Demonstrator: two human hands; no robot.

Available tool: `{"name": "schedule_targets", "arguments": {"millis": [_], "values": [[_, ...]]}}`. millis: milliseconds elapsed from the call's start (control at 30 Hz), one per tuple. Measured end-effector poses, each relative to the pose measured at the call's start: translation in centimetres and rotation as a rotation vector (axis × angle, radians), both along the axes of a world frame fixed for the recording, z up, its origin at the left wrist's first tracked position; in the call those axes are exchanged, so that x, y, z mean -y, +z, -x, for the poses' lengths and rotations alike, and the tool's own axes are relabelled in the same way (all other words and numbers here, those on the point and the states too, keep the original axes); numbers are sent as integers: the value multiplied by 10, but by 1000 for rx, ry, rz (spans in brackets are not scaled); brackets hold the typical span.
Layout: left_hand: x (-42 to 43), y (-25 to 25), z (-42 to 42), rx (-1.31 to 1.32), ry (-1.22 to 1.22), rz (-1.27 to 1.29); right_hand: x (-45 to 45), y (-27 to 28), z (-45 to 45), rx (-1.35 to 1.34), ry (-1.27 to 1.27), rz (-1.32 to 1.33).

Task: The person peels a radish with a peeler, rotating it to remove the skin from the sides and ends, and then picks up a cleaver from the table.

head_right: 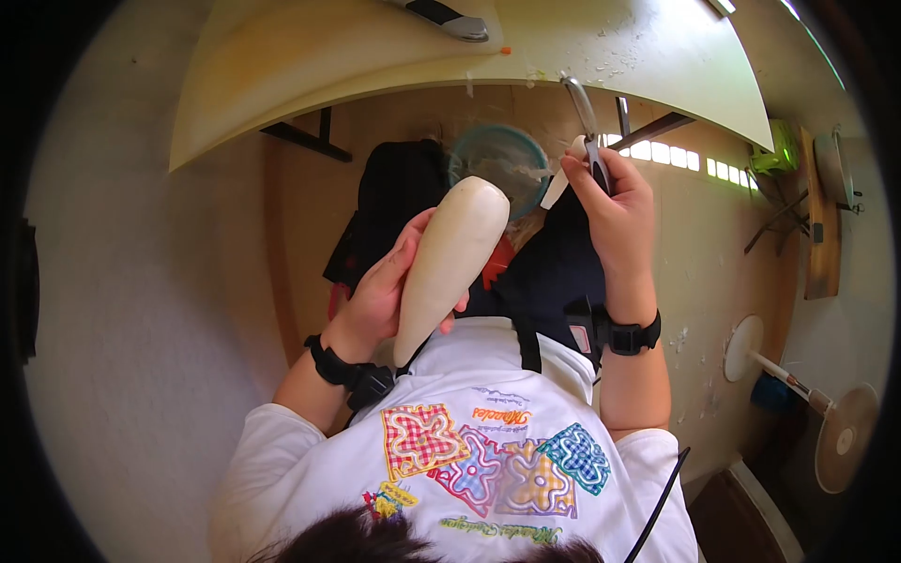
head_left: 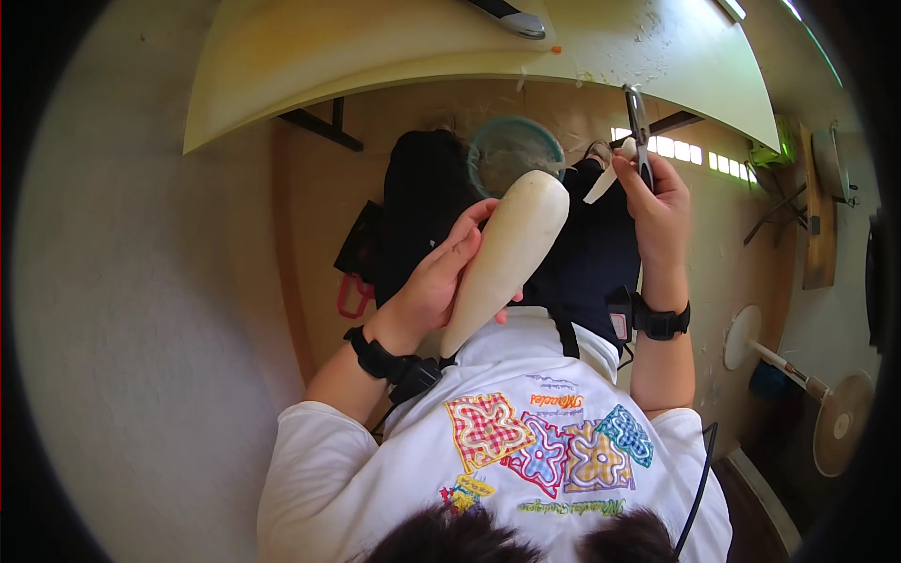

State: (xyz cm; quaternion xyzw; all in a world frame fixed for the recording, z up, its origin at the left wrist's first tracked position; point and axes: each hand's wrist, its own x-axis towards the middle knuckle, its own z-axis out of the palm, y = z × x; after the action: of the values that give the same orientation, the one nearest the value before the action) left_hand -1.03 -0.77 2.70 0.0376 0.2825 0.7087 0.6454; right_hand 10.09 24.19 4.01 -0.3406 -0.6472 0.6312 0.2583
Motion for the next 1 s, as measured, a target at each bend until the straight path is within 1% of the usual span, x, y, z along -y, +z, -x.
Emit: {"name": "schedule_targets", "arguments": {"millis": [67,100,133,200,267,333,400,467,500,600,700,767,833,933,1000], "values": [[1,-1,1,9,27,-45,-1,-21,10,6,-3,-196],[0,3,2,4,39,-46,5,-17,11,83,9,-209],[-1,8,5,-30,55,-46,8,-16,7,76,23,-210],[-2,12,8,-74,85,-50,14,-17,-3,113,127,-63],[-4,8,10,-73,76,-2,26,-10,-11,115,156,-54],[-7,1,12,-68,77,12,40,-1,-18,15,142,85],[-13,-5,13,6,87,-69,42,7,-34,21,176,98],[-21,-4,12,-3,125,-42,40,8,-51,12,342,91],[-25,-3,10,-12,167,-11,44,20,-49,-18,385,-51],[-37,-7,6,-25,193,-49,45,33,-45,4,473,-268],[-41,-6,4,-44,161,-21,41,32,-42,59,496,-350],[-41,-4,4,-59,158,14,40,30,-40,30,507,-381],[-40,-5,2,31,133,-29,41,29,-38,2,524,-406],[-41,6,-2,-8,149,33,43,25,-34,3,565,-451],[-40,10,-3,-30,135,49,44,22,-31,14,578,-553]]}}
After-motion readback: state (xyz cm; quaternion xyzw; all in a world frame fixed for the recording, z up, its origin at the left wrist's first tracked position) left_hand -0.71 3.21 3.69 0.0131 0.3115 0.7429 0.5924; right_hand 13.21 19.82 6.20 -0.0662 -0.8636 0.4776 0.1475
